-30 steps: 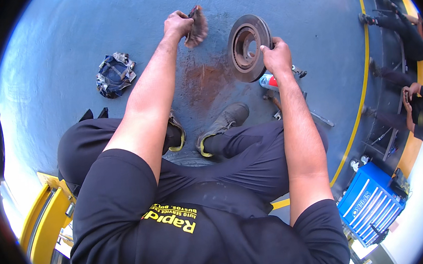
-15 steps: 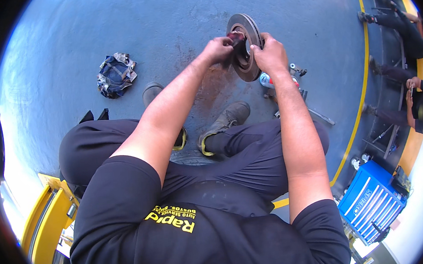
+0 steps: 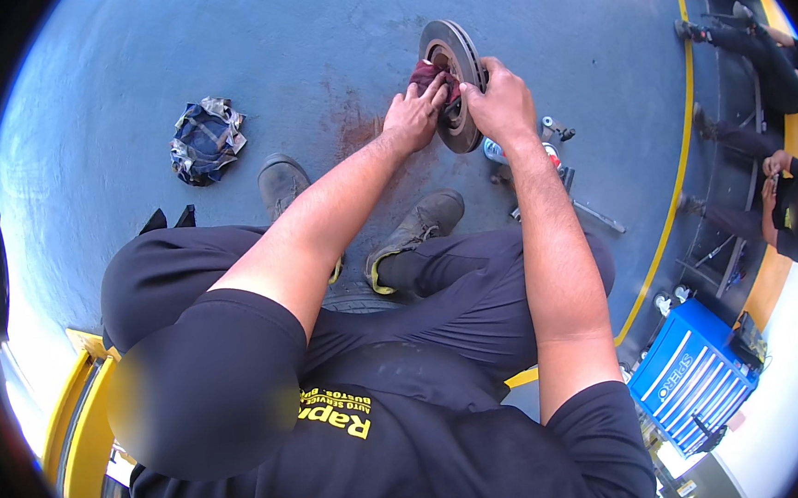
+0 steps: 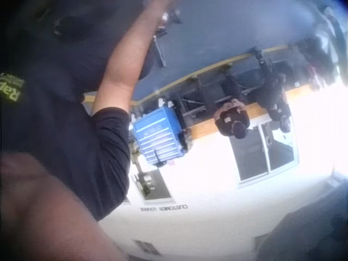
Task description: The person sits on the floor and cleans a brake disc using a spray can and a cloth. They spray the disc, wipe it with the cloth, and repeat the process to remove rust and grime.
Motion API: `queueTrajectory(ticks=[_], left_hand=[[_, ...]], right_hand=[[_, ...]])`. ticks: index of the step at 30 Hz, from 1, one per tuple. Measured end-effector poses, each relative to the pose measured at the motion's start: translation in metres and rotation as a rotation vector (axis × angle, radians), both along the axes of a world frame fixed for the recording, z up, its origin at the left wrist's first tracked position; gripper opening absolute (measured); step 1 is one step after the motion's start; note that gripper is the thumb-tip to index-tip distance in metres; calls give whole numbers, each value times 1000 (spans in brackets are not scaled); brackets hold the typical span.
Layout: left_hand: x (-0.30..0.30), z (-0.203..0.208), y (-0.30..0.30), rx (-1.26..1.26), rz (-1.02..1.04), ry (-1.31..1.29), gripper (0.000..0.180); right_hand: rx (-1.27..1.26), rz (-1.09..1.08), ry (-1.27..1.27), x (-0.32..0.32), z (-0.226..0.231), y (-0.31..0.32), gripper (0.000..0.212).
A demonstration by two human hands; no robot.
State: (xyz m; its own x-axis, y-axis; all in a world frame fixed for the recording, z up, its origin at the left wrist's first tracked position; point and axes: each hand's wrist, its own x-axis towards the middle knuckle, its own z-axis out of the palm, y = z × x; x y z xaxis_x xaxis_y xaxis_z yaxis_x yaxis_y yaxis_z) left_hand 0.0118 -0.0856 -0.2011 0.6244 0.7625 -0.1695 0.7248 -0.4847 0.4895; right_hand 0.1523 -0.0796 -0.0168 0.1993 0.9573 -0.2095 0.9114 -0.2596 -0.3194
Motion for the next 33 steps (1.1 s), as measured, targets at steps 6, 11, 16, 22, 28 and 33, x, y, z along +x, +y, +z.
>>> queueTrajectory(ticks=[6, 11, 16, 22, 28, 33], left_hand=[[15, 4, 2, -32, -5, -6, 44], [7, 44, 3, -60, 4, -157, 40], [2, 35, 1, -468, 201, -399, 54], [-3, 32, -6, -313, -63, -238, 78], [-4, 4, 10, 180, -271, 1, 64], [4, 13, 1, -55, -194, -191, 53]], right_hand=[[17, -21, 29, 0, -3, 3, 56], [-7, -66, 100, 6, -7, 4, 54], [1, -32, 105, 2, -5, 8, 55], [-11, -17, 40, 4, -1, 3, 55], [22, 60, 47, 5, 2, -1, 56], [-8, 22, 74, 2, 5, 0, 56]])
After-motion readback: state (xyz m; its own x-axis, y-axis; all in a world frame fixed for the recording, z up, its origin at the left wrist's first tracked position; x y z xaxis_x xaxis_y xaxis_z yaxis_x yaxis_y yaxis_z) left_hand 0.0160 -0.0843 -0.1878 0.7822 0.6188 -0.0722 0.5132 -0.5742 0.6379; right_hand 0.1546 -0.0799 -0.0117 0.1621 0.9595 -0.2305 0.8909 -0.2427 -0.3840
